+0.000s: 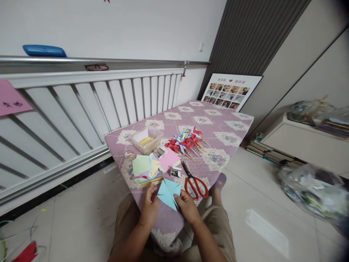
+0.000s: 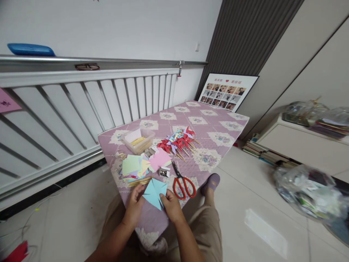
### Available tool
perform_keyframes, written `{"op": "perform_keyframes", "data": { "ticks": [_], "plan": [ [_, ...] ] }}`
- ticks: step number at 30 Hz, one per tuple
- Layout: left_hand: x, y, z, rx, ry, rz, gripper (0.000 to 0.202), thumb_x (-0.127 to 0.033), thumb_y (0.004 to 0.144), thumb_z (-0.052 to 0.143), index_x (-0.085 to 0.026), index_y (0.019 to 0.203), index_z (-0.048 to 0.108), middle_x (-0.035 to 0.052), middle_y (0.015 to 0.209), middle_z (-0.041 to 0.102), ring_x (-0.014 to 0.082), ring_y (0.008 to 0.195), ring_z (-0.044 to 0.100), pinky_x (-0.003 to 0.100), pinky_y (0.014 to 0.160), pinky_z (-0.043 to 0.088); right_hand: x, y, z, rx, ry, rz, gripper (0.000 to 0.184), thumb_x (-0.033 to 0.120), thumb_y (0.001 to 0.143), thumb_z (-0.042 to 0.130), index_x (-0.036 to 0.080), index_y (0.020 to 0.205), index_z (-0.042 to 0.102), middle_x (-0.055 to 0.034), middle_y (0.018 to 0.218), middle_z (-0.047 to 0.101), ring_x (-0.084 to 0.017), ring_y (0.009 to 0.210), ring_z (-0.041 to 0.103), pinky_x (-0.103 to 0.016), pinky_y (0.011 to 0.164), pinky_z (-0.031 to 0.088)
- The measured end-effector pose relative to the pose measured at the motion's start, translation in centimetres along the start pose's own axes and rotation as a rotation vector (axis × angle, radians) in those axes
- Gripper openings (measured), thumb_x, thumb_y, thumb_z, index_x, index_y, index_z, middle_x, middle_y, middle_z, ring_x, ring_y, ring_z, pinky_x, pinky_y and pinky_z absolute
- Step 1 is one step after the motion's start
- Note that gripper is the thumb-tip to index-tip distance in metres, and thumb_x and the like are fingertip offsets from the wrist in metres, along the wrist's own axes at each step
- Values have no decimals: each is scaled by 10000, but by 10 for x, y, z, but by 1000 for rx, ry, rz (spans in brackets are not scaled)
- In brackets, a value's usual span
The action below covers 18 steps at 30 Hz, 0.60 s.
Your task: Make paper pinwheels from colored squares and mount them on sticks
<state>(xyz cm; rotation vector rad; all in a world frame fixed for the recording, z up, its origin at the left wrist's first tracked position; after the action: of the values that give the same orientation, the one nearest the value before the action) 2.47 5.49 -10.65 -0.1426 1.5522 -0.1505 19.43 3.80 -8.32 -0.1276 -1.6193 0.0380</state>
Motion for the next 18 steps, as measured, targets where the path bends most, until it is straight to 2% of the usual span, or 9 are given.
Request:
{"op": "perform_keyframes", "data": {
  "ticks": [2, 4, 7, 10, 13, 18],
  "plan": [
    [1, -3, 7, 85, -302, -191, 493, -343, 885, 386, -214, 1358, 338, 133, 1340, 553, 228, 1162, 577, 397, 954, 476, -1, 0, -1, -8, 56, 15, 339, 495, 801, 591, 180, 919, 634, -20, 803, 703, -190, 708, 617, -309, 694, 496],
    [-2, -9, 14, 166, -501, -295, 504, -457, 911, 321, -202, 1341, 384, 136, 1336, 562, 237, 1171, 573, 401, 963, 459, -3, 1, -2, -17, 102, 33, 355, 511, 789, 608, 185, 929, 634, -30, 833, 718, -204, 737, 634, -323, 717, 505],
    [-2, -18, 22, 212, -698, -411, 520, -558, 873, 415, -179, 1208, 537, 131, 1244, 627, 258, 1174, 564, 384, 965, 432, -5, 1, -2, -21, 153, 57, 367, 525, 768, 639, 191, 922, 639, -35, 830, 732, -218, 751, 652, -336, 729, 514],
    [2, -21, 28, 186, -862, -468, 330, -413, 792, 651, -212, 1051, 622, 79, 1113, 687, 251, 1114, 589, 357, 928, 428, -6, 1, -2, -24, 189, 68, 384, 536, 755, 655, 196, 932, 649, -37, 859, 743, -228, 780, 663, -353, 760, 518],
    [4, -19, 32, 149, -922, -452, 257, -284, 748, 717, -215, 985, 644, 44, 1026, 709, 238, 1054, 610, 332, 894, 436, -6, 1, -2, -24, 207, 74, 401, 538, 743, 670, 196, 951, 664, -40, 874, 751, -237, 795, 670, -375, 782, 518],
    [6, -19, 38, 148, -984, -459, 285, -330, 753, 708, -179, 990, 661, 77, 1053, 703, 229, 1034, 616, 319, 868, 457, -5, 1, -3, -34, 207, 63, 415, 539, 735, 676, 196, 968, 673, -41, 880, 752, -247, 817, 673, -393, 809, 513]
  ]
}}
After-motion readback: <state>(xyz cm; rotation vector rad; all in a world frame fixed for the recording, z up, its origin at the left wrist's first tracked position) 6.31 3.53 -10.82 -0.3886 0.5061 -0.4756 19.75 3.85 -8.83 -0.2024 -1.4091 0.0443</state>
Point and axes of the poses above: each hand's wrist, its own y-axis towards the middle knuckle, its own z-axis out of the palm, x = y × z, the point moved 4 cm from there along y, towards the middle knuckle
